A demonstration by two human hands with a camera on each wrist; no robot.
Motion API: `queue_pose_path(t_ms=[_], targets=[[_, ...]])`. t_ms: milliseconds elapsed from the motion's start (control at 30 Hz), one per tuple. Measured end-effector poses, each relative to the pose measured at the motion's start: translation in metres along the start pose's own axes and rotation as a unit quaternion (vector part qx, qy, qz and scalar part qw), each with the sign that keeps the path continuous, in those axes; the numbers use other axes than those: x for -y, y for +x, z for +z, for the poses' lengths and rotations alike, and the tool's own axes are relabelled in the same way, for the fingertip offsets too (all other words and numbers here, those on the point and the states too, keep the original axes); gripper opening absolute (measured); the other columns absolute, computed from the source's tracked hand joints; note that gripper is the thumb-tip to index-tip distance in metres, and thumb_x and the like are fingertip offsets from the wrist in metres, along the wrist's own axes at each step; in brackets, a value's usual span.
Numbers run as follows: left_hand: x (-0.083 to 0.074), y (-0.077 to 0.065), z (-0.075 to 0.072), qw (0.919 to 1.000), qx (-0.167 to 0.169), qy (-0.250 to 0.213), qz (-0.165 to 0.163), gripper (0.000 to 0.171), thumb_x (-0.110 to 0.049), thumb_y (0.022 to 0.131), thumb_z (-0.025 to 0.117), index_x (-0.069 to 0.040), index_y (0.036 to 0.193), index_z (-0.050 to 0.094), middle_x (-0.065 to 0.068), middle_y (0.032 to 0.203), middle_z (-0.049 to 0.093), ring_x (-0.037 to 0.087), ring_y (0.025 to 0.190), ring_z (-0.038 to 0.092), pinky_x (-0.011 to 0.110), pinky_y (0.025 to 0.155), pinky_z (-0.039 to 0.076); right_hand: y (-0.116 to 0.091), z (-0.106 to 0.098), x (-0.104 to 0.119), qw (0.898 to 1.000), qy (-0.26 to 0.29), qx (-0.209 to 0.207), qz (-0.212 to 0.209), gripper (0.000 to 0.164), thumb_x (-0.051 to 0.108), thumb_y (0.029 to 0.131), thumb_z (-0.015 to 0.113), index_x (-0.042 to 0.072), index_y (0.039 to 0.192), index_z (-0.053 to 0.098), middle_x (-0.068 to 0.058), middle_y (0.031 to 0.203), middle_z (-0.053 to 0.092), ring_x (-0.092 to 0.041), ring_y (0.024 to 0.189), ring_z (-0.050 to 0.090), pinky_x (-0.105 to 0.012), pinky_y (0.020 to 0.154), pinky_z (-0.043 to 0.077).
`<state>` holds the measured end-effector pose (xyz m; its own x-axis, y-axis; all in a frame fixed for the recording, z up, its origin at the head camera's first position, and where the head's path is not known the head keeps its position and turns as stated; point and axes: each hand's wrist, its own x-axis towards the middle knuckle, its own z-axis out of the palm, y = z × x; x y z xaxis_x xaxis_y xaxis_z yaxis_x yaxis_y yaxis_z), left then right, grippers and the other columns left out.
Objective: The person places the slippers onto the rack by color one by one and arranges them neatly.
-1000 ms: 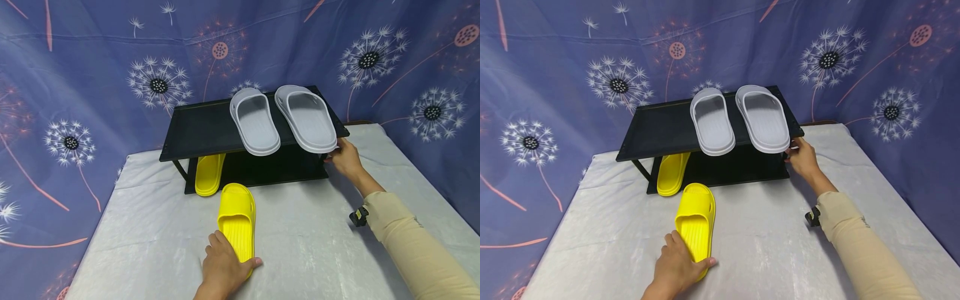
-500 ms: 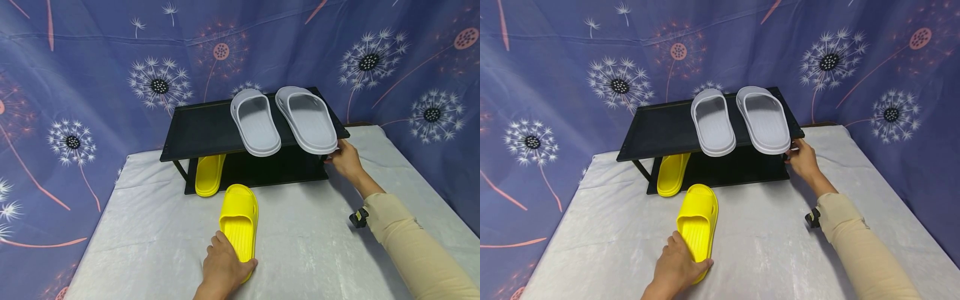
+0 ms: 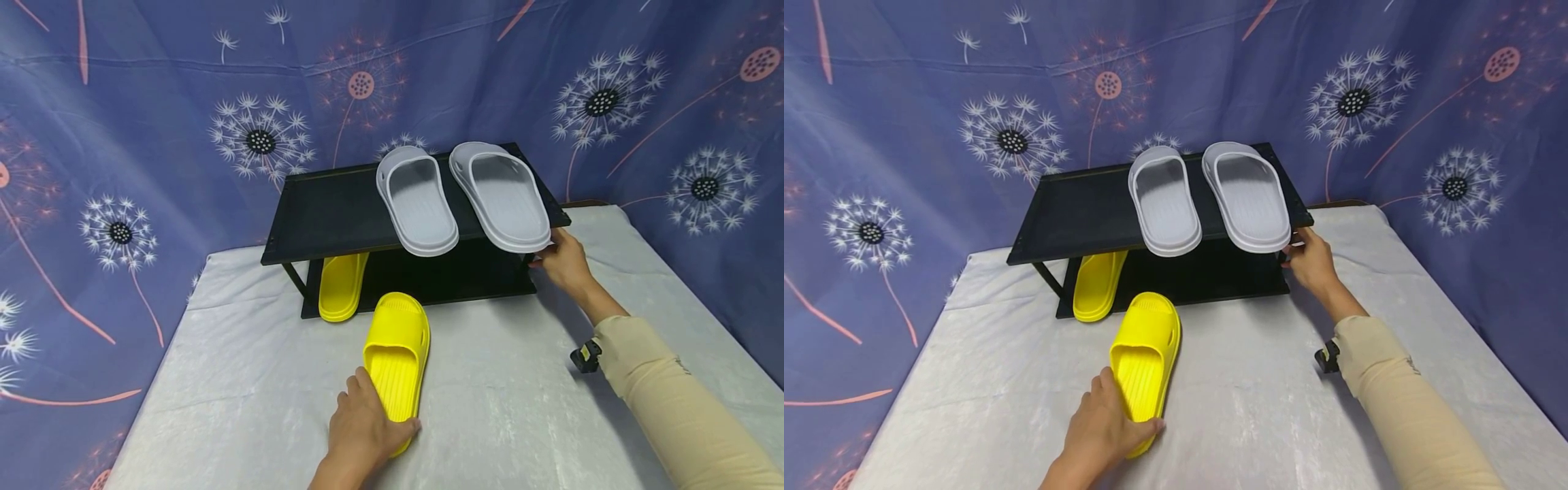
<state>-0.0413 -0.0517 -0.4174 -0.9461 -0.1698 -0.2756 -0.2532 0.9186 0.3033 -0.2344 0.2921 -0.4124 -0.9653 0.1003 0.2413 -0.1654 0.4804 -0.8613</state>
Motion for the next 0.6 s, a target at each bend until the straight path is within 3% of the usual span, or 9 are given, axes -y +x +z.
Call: queue_pose_path(t_ms=[233, 600], targets=[[-0.009, 0.013, -0.010, 0.9991, -0.020, 0.008, 0.037, 0.113, -0.056, 0.051, 0.088, 0.002, 0.132, 0.035, 0.018, 0.103, 0.048, 0.031, 0.086, 0.051, 0.048, 0.073, 0.054, 0.001, -0.001, -0.001, 1.000, 0.004, -0.001, -0.013, 0.040, -0.017, 0.089, 0.047, -0.012, 0.128, 0.045, -0.032, 0.114, 0.056, 0.000, 0.070, 0.058, -0.024, 0.060, 0.060], [-0.021, 0.037, -0.029, 0.9961, -0.048, 0.012, 0.072, 0.112, -0.054, 0.055, 0.087, 0.002, 0.135, 0.032, 0.020, 0.108, 0.049, 0.034, 0.092, 0.053, 0.046, 0.073, 0.054, 0.000, 0.001, 0.002, 1.000, -0.001, -0.004, -0.014, 0.039, -0.016, 0.089, 0.049, -0.013, 0.127, 0.045, -0.032, 0.113, 0.056, 0.007, 0.069, 0.054, -0.019, 0.058, 0.058]])
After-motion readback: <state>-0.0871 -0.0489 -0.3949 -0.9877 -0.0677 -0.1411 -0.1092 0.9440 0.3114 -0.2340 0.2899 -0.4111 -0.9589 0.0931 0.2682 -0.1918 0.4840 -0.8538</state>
